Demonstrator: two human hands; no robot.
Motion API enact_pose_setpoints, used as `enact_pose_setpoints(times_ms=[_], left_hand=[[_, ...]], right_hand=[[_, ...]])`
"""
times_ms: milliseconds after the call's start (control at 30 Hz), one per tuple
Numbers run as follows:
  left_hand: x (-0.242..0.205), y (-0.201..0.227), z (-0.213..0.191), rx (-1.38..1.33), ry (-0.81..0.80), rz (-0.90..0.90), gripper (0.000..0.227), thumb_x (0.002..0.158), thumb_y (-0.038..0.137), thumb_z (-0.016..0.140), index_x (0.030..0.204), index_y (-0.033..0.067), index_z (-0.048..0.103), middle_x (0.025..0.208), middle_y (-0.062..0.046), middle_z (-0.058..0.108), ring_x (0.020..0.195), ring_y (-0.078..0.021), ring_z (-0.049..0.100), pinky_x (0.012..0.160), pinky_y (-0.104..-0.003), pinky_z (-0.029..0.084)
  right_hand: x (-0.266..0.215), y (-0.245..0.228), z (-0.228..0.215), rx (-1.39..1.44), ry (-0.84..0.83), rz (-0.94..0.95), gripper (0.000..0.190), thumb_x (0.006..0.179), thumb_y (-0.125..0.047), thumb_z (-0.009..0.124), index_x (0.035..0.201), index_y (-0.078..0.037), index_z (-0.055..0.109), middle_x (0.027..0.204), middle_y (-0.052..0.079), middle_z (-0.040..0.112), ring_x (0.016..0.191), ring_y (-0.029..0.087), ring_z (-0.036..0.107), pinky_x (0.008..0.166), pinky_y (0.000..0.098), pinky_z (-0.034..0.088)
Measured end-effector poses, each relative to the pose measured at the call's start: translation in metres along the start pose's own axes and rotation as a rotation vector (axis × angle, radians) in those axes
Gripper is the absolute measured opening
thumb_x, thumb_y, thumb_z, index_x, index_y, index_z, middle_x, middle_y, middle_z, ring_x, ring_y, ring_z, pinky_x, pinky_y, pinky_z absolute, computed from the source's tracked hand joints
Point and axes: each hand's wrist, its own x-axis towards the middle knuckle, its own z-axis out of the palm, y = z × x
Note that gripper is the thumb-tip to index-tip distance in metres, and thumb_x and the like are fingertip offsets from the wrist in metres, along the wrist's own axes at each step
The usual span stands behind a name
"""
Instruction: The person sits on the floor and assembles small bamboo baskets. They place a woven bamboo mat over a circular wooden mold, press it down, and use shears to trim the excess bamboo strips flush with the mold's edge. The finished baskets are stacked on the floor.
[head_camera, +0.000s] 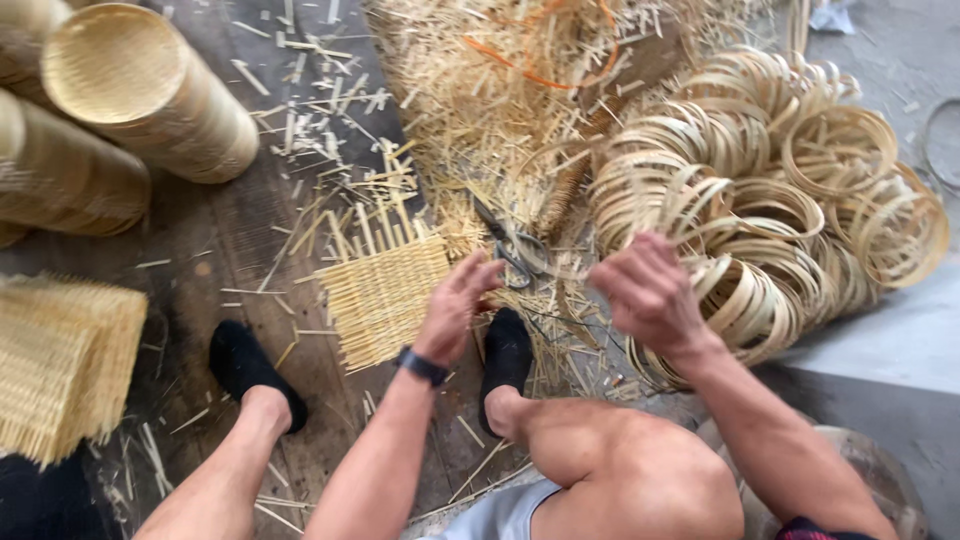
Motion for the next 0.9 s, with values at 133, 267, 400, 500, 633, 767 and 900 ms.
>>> enact_pose_setpoints(times_ms=[133,267,400,500,633,767,900], left_hand=[[-0.008,0.0,0.014,-0.126,-0.152,0.122,0.042,0.094,0.016,0.073,0.133,0.0034,0.066,0.106,-0.008,0.078,0.092,-0.0146,0.073,0.081,-0.029,0.057],[-0.014,-0.01,0.015,-0.086,-0.174,0.178,0.031,0.095,0.013,0.074,0.125,0.0017,0.073,0.103,-0.009,0.078,0.088,-0.0137,0.072,0.082,-0.028,0.059],[-0.016,-0.008,-0.001,0.082,-0.093,0.144,0.028,0.094,0.011,0.073,0.12,0.0026,0.074,0.097,-0.009,0.079,0.085,-0.0145,0.073,0.08,-0.03,0.061],[-0.021,-0.003,-0.024,-0.123,-0.138,0.064,0.023,0.095,0.009,0.071,0.116,0.002,0.074,0.098,-0.009,0.078,0.089,-0.017,0.074,0.086,-0.033,0.061],[-0.026,0.0,-0.052,-0.311,-0.22,0.181,0.014,0.098,0.007,0.069,0.111,0.0041,0.073,0.103,-0.008,0.075,0.093,-0.018,0.072,0.089,-0.034,0.06],[-0.033,0.0,-0.075,-0.402,-0.3,0.196,0.012,0.099,0.009,0.069,0.11,0.0052,0.073,0.102,-0.008,0.073,0.096,-0.0187,0.071,0.091,-0.034,0.059],[-0.039,-0.002,-0.083,-0.391,-0.397,0.25,0.011,0.1,0.008,0.071,0.11,0.0048,0.073,0.104,-0.01,0.074,0.098,-0.019,0.07,0.089,-0.033,0.056]], right_hand=[[0.012,-0.035,-0.011,0.2,0.034,0.104,0.011,0.084,-0.006,0.079,0.094,-0.008,0.075,0.09,0.005,0.07,0.095,0.023,0.065,0.101,0.0442,0.05],[0.0,-0.044,-0.01,0.26,0.059,0.204,0.014,0.082,-0.007,0.08,0.094,-0.008,0.074,0.093,0.006,0.071,0.101,0.028,0.066,0.096,0.043,0.053],[-0.025,-0.023,-0.013,0.513,0.071,0.4,0.011,0.092,-0.004,0.073,0.102,-0.008,0.074,0.102,0.007,0.073,0.099,0.018,0.07,0.086,0.0325,0.061],[-0.055,0.01,-0.03,0.649,0.157,0.772,0.012,0.097,-0.003,0.068,0.106,-0.007,0.074,0.102,0.005,0.072,0.083,0.014,0.07,0.06,0.028,0.059],[-0.091,0.065,-0.044,0.308,0.198,0.751,0.001,0.11,-0.007,0.075,0.109,-0.007,0.075,0.093,0.007,0.071,0.079,0.015,0.063,0.068,0.0268,0.05],[-0.095,0.096,-0.027,-0.207,-0.019,0.651,0.01,0.109,-0.017,0.075,0.113,-0.008,0.075,0.1,0.009,0.075,0.091,0.02,0.07,0.085,0.0344,0.056],[-0.057,0.068,-0.003,-0.233,0.005,0.516,0.027,0.104,-0.026,0.072,0.118,-0.003,0.073,0.11,0.016,0.072,0.106,0.031,0.068,0.093,0.0419,0.055]])
